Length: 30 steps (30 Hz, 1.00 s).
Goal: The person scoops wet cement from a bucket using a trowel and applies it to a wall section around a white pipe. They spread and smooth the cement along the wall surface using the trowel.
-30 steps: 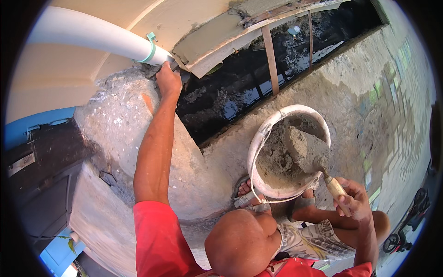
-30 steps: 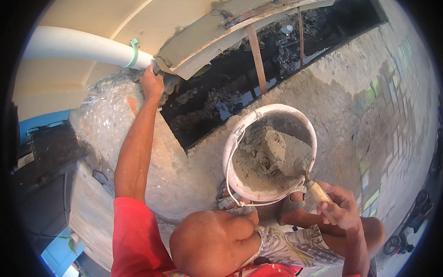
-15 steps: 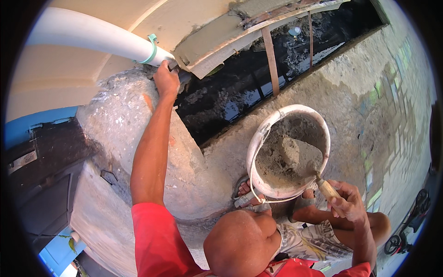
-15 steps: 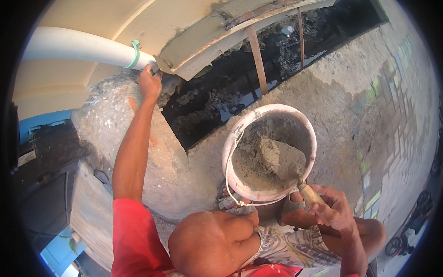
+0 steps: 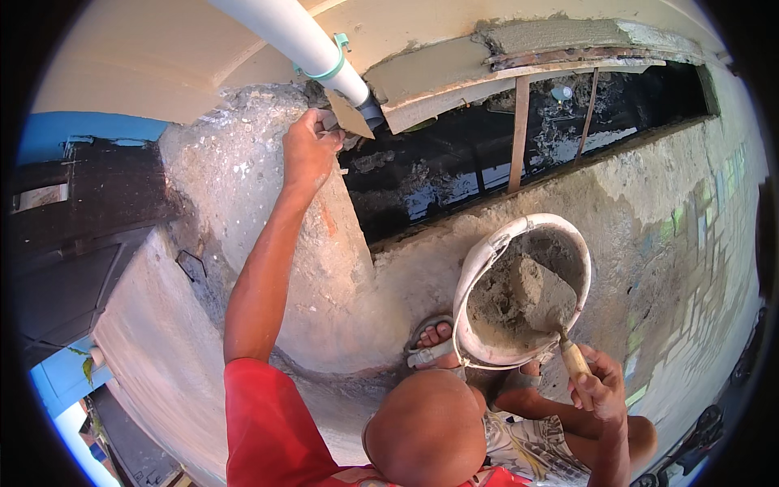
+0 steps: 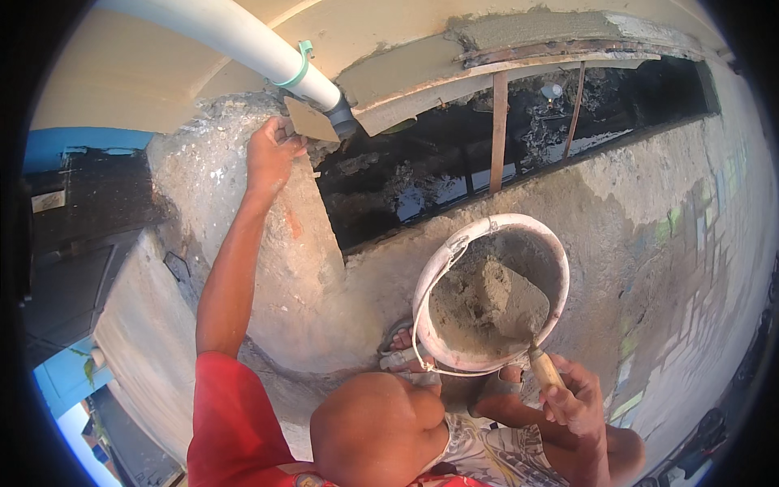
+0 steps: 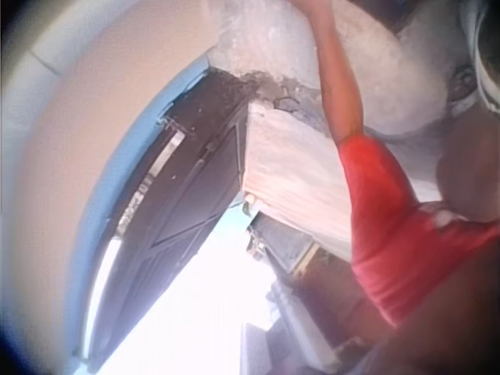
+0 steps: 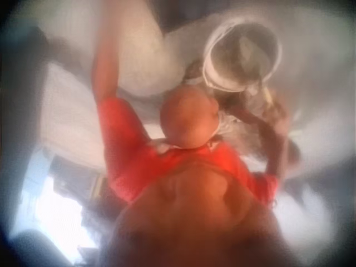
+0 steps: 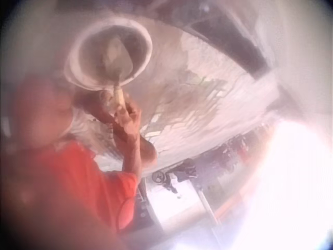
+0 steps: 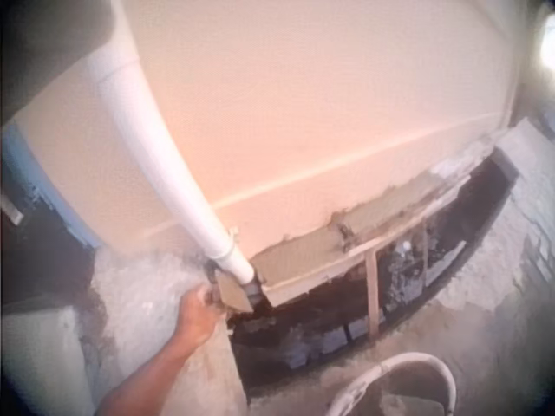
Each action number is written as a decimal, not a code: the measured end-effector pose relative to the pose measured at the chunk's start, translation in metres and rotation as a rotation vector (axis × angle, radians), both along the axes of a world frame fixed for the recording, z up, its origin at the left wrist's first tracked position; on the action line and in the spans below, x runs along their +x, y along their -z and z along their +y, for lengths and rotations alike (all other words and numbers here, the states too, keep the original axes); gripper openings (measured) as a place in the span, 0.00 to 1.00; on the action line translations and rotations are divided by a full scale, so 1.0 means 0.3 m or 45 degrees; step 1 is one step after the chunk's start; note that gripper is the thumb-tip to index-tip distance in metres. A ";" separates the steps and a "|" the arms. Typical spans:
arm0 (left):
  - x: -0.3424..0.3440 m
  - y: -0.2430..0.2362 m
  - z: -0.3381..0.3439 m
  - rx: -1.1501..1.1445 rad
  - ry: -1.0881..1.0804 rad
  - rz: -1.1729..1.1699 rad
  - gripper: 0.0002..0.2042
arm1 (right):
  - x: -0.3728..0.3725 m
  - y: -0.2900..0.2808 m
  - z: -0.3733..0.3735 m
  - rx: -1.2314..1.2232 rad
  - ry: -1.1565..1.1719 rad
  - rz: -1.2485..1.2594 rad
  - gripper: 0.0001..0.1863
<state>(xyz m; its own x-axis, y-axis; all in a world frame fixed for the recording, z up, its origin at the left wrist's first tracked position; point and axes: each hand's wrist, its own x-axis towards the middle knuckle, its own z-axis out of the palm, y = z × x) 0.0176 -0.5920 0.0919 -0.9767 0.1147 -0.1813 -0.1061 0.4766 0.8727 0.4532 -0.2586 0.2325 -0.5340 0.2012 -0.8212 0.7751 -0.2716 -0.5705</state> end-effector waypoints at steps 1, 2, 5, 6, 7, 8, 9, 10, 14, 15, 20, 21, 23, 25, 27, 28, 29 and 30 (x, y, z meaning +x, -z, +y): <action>0.010 -0.006 0.001 -0.032 0.027 0.011 0.13 | -0.005 -0.005 -0.006 0.052 -0.016 0.027 0.30; 0.019 -0.018 0.006 -0.068 0.040 0.032 0.13 | -0.008 -0.007 -0.016 0.103 -0.027 0.054 0.30; 0.040 -0.021 0.032 -0.085 0.080 0.081 0.12 | -0.012 0.014 -0.036 0.698 -0.501 0.295 0.29; 0.045 -0.035 0.035 -0.074 0.071 0.056 0.11 | -0.022 0.034 -0.041 0.961 -0.744 0.383 0.28; 0.054 -0.035 0.029 -0.040 0.073 0.055 0.11 | -0.045 0.048 -0.065 1.043 -0.865 0.354 0.27; 0.058 -0.015 0.012 -0.043 0.081 0.059 0.10 | -0.062 0.053 -0.086 1.114 -0.989 0.321 0.27; 0.051 0.003 -0.006 -0.046 0.082 0.073 0.10 | -0.068 0.042 -0.088 1.103 -1.016 0.272 0.26; 0.045 0.005 0.003 -0.062 0.097 0.073 0.10 | -0.071 0.038 -0.079 1.098 -1.028 0.236 0.26; 0.066 -0.012 0.031 -0.103 0.146 0.057 0.10 | -0.082 -0.069 -0.041 0.936 -0.835 0.110 0.23; 0.065 -0.021 0.039 -0.100 0.166 0.054 0.11 | -0.093 -0.107 -0.033 0.893 -0.757 0.119 0.23; 0.058 -0.034 0.082 -0.297 0.257 0.023 0.10 | -0.200 -0.158 -0.007 0.794 -0.985 -0.114 0.20; 0.056 -0.027 0.103 -0.291 0.266 0.000 0.10 | -0.209 -0.133 -0.002 0.804 -1.029 -0.088 0.20; 0.048 -0.007 0.099 -0.277 0.281 0.036 0.09 | -0.232 -0.073 -0.005 0.793 -1.122 -0.003 0.20; 0.042 0.002 0.104 -0.298 0.304 0.051 0.09 | -0.253 -0.051 -0.009 0.715 -1.122 0.010 0.19; 0.041 -0.005 0.105 -0.371 0.332 0.052 0.10 | -0.271 -0.035 -0.026 0.624 -1.109 -0.010 0.19; 0.041 -0.001 0.102 -0.407 0.332 0.059 0.10 | -0.282 -0.027 -0.041 0.572 -1.097 -0.038 0.19; 0.041 0.011 0.098 -0.444 0.331 0.066 0.10 | -0.287 -0.018 -0.048 0.519 -1.085 -0.065 0.20; 0.037 0.021 0.082 -0.478 0.322 0.076 0.09 | -0.280 0.004 -0.058 0.521 -1.097 0.013 0.20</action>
<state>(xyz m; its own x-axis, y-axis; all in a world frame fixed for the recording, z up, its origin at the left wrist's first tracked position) 0.0286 -0.5675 0.0857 -0.9363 0.2883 -0.2005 0.0995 0.7655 0.6356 0.3690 -0.2759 0.2313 -0.6396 0.0058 -0.7687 0.6097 0.6129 -0.5026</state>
